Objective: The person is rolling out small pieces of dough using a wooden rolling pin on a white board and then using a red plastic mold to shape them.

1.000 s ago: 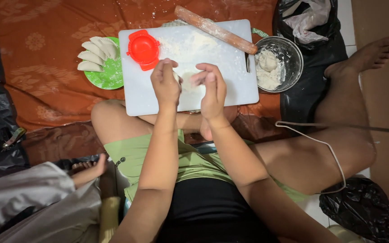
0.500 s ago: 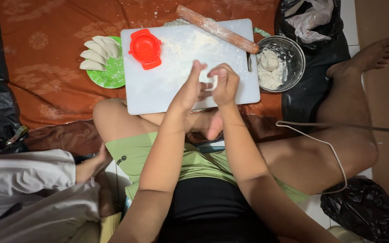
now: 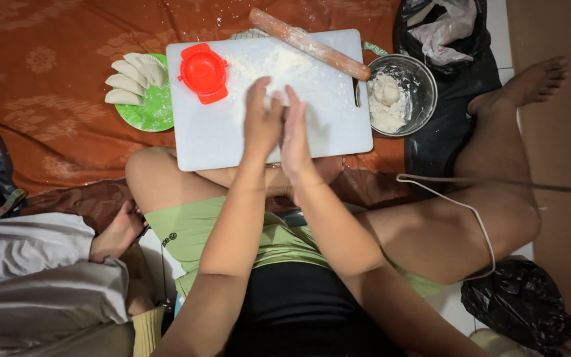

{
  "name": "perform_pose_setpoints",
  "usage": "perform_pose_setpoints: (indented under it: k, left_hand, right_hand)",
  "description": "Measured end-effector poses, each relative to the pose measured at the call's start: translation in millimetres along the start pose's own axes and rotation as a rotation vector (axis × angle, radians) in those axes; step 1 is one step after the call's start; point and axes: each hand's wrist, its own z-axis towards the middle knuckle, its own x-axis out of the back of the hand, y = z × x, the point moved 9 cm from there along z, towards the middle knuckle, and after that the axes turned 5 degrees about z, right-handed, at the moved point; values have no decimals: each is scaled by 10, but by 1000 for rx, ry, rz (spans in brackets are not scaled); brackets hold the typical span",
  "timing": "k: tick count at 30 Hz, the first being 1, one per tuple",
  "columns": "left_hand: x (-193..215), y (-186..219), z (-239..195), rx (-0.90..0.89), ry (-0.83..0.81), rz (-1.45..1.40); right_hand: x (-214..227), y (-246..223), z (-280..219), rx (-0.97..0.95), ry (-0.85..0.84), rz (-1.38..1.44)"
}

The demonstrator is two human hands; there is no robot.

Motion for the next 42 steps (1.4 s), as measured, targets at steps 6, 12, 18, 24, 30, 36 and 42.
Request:
perform_pose_setpoints:
  k: [6,12,18,24,30,36,42]
  left_hand:
    - [535,-64,245,69,318,-124]
    - [339,-22,57,176,130,-330]
    - [189,-108,87,172,55,-277]
    - [-24,-12,-114,326,-321,-582]
    - [17,109,-190,195,-385,-43]
    - [197,-15,-42,110,-319,-6]
    - [347,-112,19,128,-215,-75]
  right_hand:
    - [-204,-315,-70,-60,-181,-318]
    - [-416,-856,-236,548,0,-557]
    - [-413,-433,-153,700,-181,-614]
    - [-474,-818,-87,841,-114,-778]
    - [-202,-815,72,562,54,-849]
    - [141,-591,214,351,88,-708]
    - [1033,-1165,74,306,154,-584]
